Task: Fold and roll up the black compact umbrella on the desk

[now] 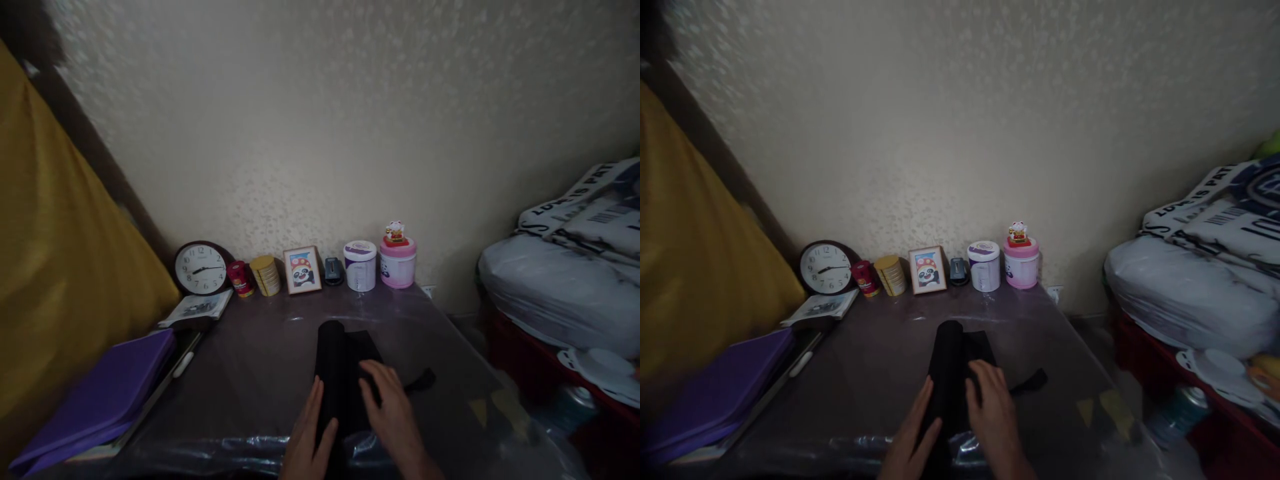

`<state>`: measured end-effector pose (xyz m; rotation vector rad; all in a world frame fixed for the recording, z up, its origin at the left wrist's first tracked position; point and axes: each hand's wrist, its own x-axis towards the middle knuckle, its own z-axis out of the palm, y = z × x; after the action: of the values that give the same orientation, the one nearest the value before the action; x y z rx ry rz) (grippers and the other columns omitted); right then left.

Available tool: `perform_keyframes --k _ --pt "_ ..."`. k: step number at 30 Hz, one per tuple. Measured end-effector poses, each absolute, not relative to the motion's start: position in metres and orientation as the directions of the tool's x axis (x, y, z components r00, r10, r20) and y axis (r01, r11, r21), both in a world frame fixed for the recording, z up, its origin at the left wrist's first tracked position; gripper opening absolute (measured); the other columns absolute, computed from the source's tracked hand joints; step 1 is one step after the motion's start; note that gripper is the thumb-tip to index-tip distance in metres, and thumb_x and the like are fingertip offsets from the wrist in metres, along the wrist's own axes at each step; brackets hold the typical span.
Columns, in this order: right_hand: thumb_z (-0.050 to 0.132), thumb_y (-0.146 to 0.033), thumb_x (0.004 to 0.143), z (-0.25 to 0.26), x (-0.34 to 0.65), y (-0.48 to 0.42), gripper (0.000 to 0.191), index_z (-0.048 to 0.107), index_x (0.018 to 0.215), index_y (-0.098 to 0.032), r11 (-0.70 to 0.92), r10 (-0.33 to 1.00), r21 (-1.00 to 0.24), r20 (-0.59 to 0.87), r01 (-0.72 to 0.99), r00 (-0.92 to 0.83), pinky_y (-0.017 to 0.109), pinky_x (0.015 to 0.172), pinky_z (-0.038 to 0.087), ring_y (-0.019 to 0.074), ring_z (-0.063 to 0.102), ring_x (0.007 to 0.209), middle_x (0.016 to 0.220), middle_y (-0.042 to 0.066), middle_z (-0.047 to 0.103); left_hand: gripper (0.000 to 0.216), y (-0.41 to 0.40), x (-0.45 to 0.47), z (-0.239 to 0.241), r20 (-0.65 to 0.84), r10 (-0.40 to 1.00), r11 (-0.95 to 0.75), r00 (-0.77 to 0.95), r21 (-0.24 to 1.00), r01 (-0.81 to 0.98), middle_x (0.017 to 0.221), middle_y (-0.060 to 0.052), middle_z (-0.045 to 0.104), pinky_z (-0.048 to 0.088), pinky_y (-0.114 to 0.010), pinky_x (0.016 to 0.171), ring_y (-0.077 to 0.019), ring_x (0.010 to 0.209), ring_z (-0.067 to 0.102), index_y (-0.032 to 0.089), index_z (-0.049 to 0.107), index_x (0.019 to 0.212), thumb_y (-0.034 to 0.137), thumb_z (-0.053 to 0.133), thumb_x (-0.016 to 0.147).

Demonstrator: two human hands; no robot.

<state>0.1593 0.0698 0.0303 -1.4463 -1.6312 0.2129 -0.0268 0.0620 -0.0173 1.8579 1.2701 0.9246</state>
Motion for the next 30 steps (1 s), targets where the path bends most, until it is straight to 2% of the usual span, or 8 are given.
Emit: perform_keyframes --k 4,8,12,16,20,25,28,30 --pt "0.045 -0.041 0.081 0.014 0.198 0.071 0.035 0.055 0.107 -0.018 0.094 0.853 -0.729 0.410 0.678 0.323 0.041 0.087 0.044 0.0230 0.056 0.097 0.103 0.009 0.061 0.064 0.050 -0.019 -0.029 0.297 0.939 -0.341 0.175 0.730 0.592 0.147 -0.007 0.022 0.026 -0.040 0.109 -0.0195 0.134 0.024 0.019 0.018 0.140 0.037 0.043 0.084" --pt "0.045 -0.041 0.080 0.013 0.199 0.066 0.037 0.056 0.107 -0.018 -0.039 0.915 -0.788 0.218 0.614 0.338 0.036 0.082 0.047 0.0211 0.059 0.090 0.099 0.008 0.062 0.067 0.046 -0.018 -0.035 0.228 0.968 -0.244 0.109 0.733 0.634 0.141 -0.010 0.036 0.032 -0.037 0.105 -0.0211 0.128 0.035 0.013 0.022 0.139 0.034 0.046 0.080" --pt "0.045 -0.040 0.078 0.019 0.189 0.064 0.038 0.057 0.107 -0.019 -0.039 0.925 -0.800 0.198 0.598 0.325 0.035 0.082 0.047 0.0215 0.060 0.092 0.100 0.007 0.063 0.068 0.045 -0.017 -0.028 0.134 0.989 -0.142 0.066 0.712 0.687 0.136 -0.014 0.043 0.032 -0.038 0.104 -0.0238 0.124 0.041 0.006 0.028 0.136 0.035 0.045 0.077" --pt "0.043 -0.043 0.078 0.018 0.184 0.064 0.046 0.051 0.116 -0.017 -0.073 0.936 -0.845 0.125 0.531 0.328 0.032 0.085 0.047 0.0211 0.059 0.100 0.107 0.009 0.063 0.067 0.044 -0.014 -0.018 0.081 0.995 -0.098 0.059 0.662 0.743 0.132 -0.013 0.048 0.027 -0.043 0.106 -0.0279 0.121 0.044 0.007 0.030 0.136 0.035 0.044 0.077" --pt "0.044 -0.046 0.076 0.016 0.182 0.059 0.056 0.044 0.124 -0.015 -0.129 0.955 -0.787 0.066 0.604 0.290 0.036 0.085 0.046 0.0248 0.058 0.103 0.111 0.012 0.062 0.065 0.044 -0.013 -0.015 0.061 0.998 -0.061 0.028 0.649 0.758 0.132 -0.013 0.048 0.024 -0.045 0.106 -0.0297 0.124 0.039 0.011 0.032 0.136 0.037 0.045 0.077" --pt "0.045 -0.046 0.076 0.014 0.175 0.056 0.066 0.032 0.132 -0.012 -0.207 0.941 -0.801 -0.005 0.562 0.338 0.037 0.080 0.047 0.0251 0.063 0.091 0.106 0.014 0.063 0.066 0.042 -0.009 -0.010 0.015 1.000 0.010 -0.025 0.625 0.781 0.135 -0.022 0.039 0.038 -0.042 0.096 -0.0329 0.119 0.045 0.008 0.033 0.134 0.036 0.046 0.076" --pt "0.049 -0.046 0.072 0.011 0.167 0.058 0.064 0.037 0.127 -0.014 -0.141 0.926 -0.879 0.045 0.455 0.374 0.034 0.077 0.049 0.0233 0.063 0.088 0.103 0.012 0.064 0.066 0.041 -0.007 -0.005 -0.044 0.997 0.080 -0.068 0.605 0.792 0.137 -0.025 0.035 0.043 -0.041 0.089 -0.0333 0.116 0.049 0.011 0.031 0.136 0.036 0.045 0.077" --pt "0.050 -0.045 0.071 0.010 0.161 0.060 0.062 0.040 0.124 -0.015 -0.093 0.916 -0.904 0.087 0.416 0.393 0.033 0.076 0.049 0.0229 0.063 0.088 0.099 0.010 0.064 0.066 0.040 -0.008 -0.003 -0.073 0.996 0.081 -0.045 0.633 0.770 0.134 -0.021 0.041 0.043 -0.038 0.090 -0.0298 0.115 0.051 0.014 0.028 0.137 0.036 0.045 0.077"
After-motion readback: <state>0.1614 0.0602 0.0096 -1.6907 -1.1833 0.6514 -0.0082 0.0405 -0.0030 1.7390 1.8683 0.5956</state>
